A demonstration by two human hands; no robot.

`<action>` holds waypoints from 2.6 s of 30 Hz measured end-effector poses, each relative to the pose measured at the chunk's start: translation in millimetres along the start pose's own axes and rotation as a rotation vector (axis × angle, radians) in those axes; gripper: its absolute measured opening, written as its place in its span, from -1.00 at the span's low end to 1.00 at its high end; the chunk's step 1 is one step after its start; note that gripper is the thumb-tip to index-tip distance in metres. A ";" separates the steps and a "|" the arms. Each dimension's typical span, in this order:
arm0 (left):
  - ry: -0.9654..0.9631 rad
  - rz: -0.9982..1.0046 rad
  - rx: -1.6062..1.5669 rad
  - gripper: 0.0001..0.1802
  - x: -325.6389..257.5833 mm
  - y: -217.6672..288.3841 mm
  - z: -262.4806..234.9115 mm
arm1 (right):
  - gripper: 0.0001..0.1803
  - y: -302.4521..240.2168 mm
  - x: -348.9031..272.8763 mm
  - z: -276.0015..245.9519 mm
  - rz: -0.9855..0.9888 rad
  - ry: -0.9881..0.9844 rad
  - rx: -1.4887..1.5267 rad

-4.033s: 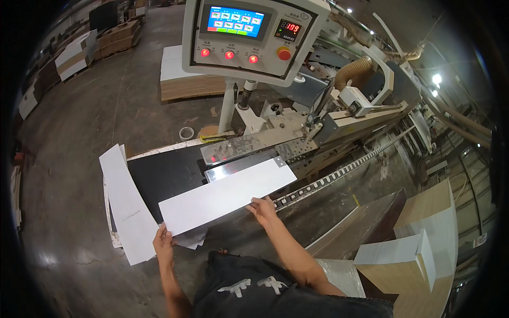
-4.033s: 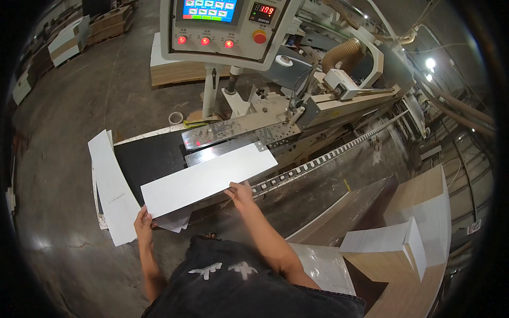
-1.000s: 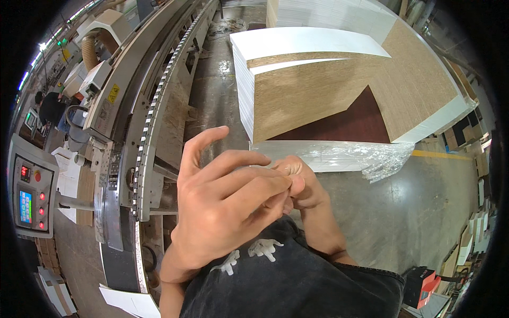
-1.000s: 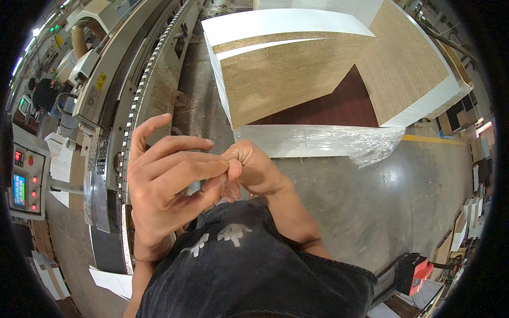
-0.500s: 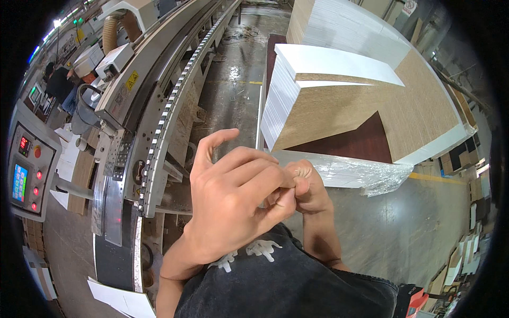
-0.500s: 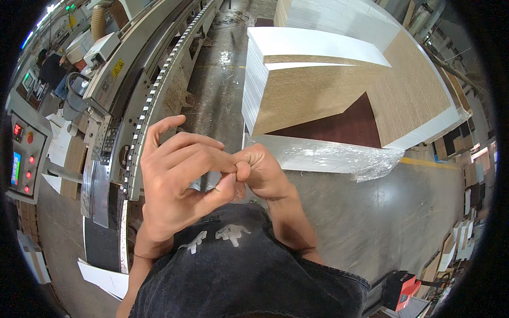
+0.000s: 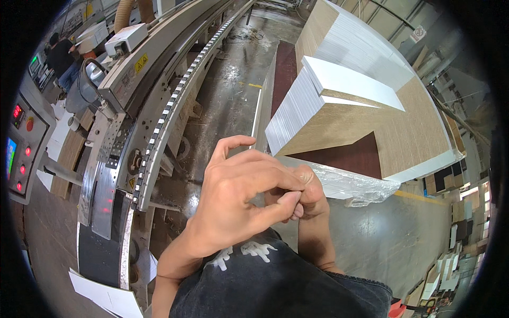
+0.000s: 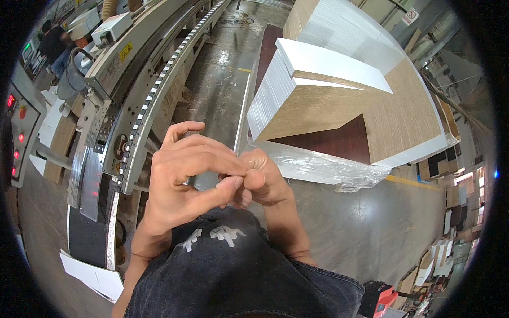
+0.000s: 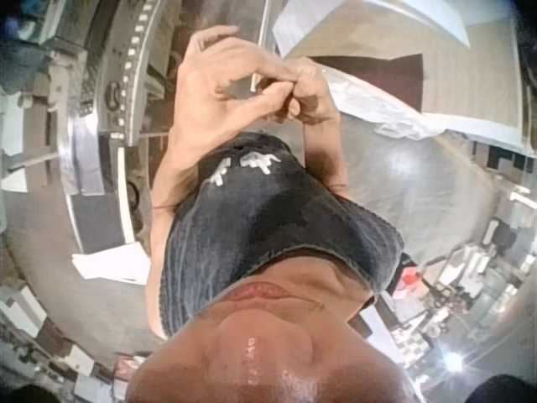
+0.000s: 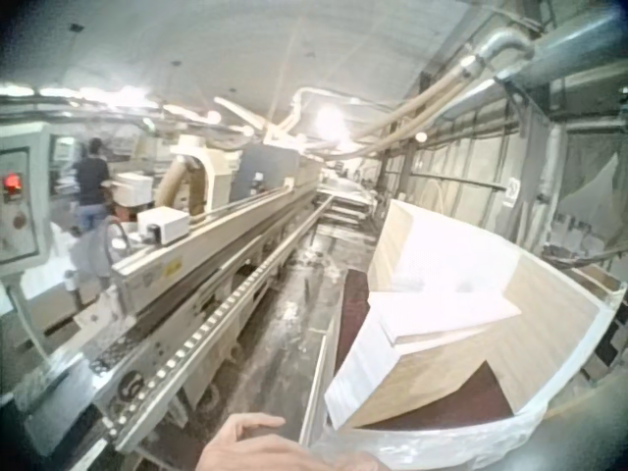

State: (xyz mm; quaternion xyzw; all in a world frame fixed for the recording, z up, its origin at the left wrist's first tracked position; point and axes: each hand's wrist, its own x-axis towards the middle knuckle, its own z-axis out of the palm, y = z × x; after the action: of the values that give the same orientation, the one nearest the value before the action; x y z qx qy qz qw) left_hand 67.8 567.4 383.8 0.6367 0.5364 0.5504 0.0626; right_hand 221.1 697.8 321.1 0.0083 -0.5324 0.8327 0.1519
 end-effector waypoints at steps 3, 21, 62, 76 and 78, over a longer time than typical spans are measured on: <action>-0.006 -0.009 0.023 -0.90 -1.3 2.6 -7.1 | -0.24 0.8 2.1 1.5 0.032 0.031 -0.004; 0.058 0.107 0.283 -0.86 0.2 4.2 -3.9 | -0.26 -0.3 9.1 -6.6 0.063 0.146 -0.189; 0.038 0.146 0.148 -0.87 6.4 -12.5 7.5 | -0.23 4.1 0.7 -23.5 0.054 0.029 0.009; 0.080 0.260 0.480 -0.85 12.2 2.3 23.3 | -0.67 10.1 -5.7 -20.2 -0.091 0.162 0.118; 0.103 0.274 0.505 -0.85 10.9 -0.4 26.0 | -0.70 12.6 -6.0 -20.7 -0.072 0.186 0.090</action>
State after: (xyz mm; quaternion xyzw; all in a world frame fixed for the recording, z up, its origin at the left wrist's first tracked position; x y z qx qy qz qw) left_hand 85.5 589.0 380.4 0.6698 0.5680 0.4344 -0.2001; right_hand 226.6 709.9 300.0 -0.0431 -0.4774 0.8469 0.2301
